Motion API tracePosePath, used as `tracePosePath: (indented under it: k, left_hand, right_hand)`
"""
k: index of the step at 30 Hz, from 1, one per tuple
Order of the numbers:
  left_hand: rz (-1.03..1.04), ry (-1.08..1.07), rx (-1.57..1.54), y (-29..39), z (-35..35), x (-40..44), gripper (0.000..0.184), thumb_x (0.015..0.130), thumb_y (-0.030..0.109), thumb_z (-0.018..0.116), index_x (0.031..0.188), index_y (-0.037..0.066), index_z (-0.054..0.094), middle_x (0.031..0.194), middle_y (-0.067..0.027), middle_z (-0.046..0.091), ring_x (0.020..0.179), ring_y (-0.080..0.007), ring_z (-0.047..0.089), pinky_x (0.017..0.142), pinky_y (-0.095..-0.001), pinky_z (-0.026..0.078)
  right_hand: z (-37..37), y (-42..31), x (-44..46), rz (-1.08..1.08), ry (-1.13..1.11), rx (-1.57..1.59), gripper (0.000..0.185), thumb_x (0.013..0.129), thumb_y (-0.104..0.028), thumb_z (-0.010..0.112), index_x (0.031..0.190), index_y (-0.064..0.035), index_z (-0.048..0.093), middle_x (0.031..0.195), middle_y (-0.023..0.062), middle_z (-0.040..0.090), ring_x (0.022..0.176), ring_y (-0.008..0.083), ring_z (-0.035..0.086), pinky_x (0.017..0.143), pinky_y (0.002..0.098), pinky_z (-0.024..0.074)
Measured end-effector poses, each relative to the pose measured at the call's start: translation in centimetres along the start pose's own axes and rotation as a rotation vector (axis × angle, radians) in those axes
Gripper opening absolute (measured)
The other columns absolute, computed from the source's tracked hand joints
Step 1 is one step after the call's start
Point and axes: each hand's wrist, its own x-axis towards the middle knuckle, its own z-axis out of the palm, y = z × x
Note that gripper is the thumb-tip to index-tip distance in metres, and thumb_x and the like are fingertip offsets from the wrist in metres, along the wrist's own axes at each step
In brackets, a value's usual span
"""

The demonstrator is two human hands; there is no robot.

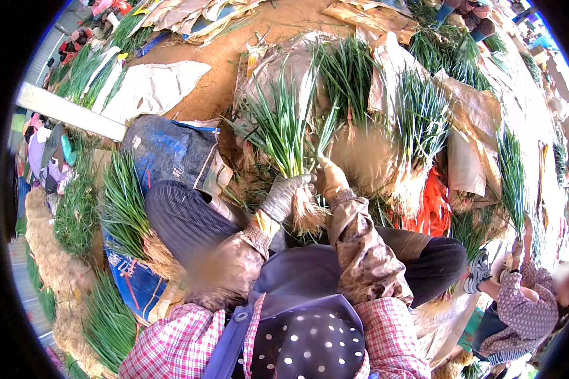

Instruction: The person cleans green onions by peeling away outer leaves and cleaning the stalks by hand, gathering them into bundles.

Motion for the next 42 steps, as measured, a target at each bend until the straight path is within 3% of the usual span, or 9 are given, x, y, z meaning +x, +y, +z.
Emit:
tracePosePath:
  k: [3,9,21,25,30,33,35,39,42]
  left_hand:
    - [0.026,0.029,-0.036,-0.1,0.3,-0.2,0.021,0.079,0.007,0.068,0.097,0.002,0.061,0.083,-0.0079,0.067,0.066,-0.0161,0.062,0.059,-0.0296,0.053]
    - [-0.065,-0.076,-0.108,-0.1,0.3,-0.8,0.021,0.080,0.012,0.069,0.098,0.003,0.061,0.086,-0.0066,0.067,0.072,-0.0169,0.063,0.066,-0.0317,0.054]
    - [-0.152,-0.155,-0.117,2.7,3.1,-2.6,0.044,0.081,0.017,0.069,0.121,0.005,0.054,0.085,0.0006,0.061,0.074,-0.0121,0.061,0.066,-0.0281,0.053]
    - [-0.063,-0.153,-0.079,3.0,2.9,-1.6,0.040,0.081,0.013,0.067,0.116,0.001,0.054,0.085,-0.0031,0.060,0.073,-0.0162,0.063,0.068,-0.0324,0.056]
    - [0.017,0.007,-0.032,1.1,-0.4,1.2,0.033,0.078,0.006,0.069,0.109,0.004,0.058,0.101,-0.0076,0.064,0.090,-0.0166,0.061,0.078,-0.0311,0.052]
    - [0.059,0.005,0.038,-0.2,-2.4,2.1,0.031,0.077,0.006,0.071,0.105,0.004,0.060,0.109,-0.0103,0.063,0.096,-0.0179,0.060,0.082,-0.0288,0.050]
    - [-0.006,0.000,-0.100,0.6,-0.9,1.6,0.032,0.077,0.005,0.070,0.107,0.003,0.058,0.107,-0.0125,0.064,0.096,-0.0212,0.062,0.083,-0.0324,0.051]
    - [-0.090,0.137,-0.168,1.6,0.8,0.8,0.024,0.078,0.001,0.067,0.101,0.004,0.059,0.089,-0.0068,0.065,0.079,-0.0182,0.064,0.070,-0.0301,0.055]
    - [-0.004,0.055,-0.047,0.7,-0.4,1.0,0.033,0.076,0.007,0.071,0.105,0.004,0.057,0.089,-0.0073,0.064,0.077,-0.0191,0.064,0.061,-0.0309,0.055]
  right_hand:
    - [2.4,0.3,-3.1,0.009,0.123,0.070,0.022,0.090,-0.032,0.059,0.091,-0.0106,0.059,0.070,0.0044,0.059,0.055,0.0172,0.054,0.046,0.0310,0.0441]
    - [1.7,1.4,-3.5,-0.267,0.077,-0.307,0.013,0.085,-0.005,0.056,0.090,0.0014,0.066,0.069,0.0075,0.065,0.053,0.0145,0.059,0.047,0.0266,0.0483]
    - [0.3,-3.2,1.8,-0.626,0.678,-1.782,0.048,0.082,-0.037,0.067,0.117,-0.0062,0.054,0.085,0.0158,0.067,0.070,0.0234,0.065,0.064,0.0354,0.0542]
    - [-1.4,-6.3,7.0,-0.162,0.534,-1.240,0.038,0.083,-0.035,0.067,0.108,-0.0064,0.064,0.083,0.0103,0.069,0.071,0.0219,0.067,0.065,0.0327,0.0552]
    - [-1.5,-2.6,2.6,-0.745,0.508,-1.693,0.018,0.091,-0.027,0.057,0.089,-0.0111,0.065,0.073,0.0087,0.067,0.061,0.0165,0.063,0.059,0.0305,0.0537]
    - [1.2,-0.4,-4.8,-0.546,0.242,-1.994,0.017,0.087,-0.026,0.056,0.101,-0.0195,0.064,0.066,0.0101,0.063,0.063,0.0242,0.064,0.058,0.0355,0.0512]
    - [-1.3,1.6,-5.6,-0.833,0.002,-2.193,0.020,0.086,-0.025,0.058,0.105,-0.0206,0.061,0.066,0.0072,0.063,0.060,0.0231,0.063,0.057,0.0345,0.0507]
    - [-3.5,0.0,-3.0,-0.231,-0.163,-1.223,0.041,0.085,-0.029,0.061,0.118,-0.0062,0.055,0.100,0.0126,0.065,0.093,0.0183,0.063,0.080,0.0364,0.0509]
    - [0.5,-2.7,-2.9,0.201,-0.104,-0.350,0.039,0.088,-0.035,0.060,0.115,-0.0067,0.057,0.096,0.0093,0.063,0.079,0.0188,0.060,0.068,0.0337,0.0508]
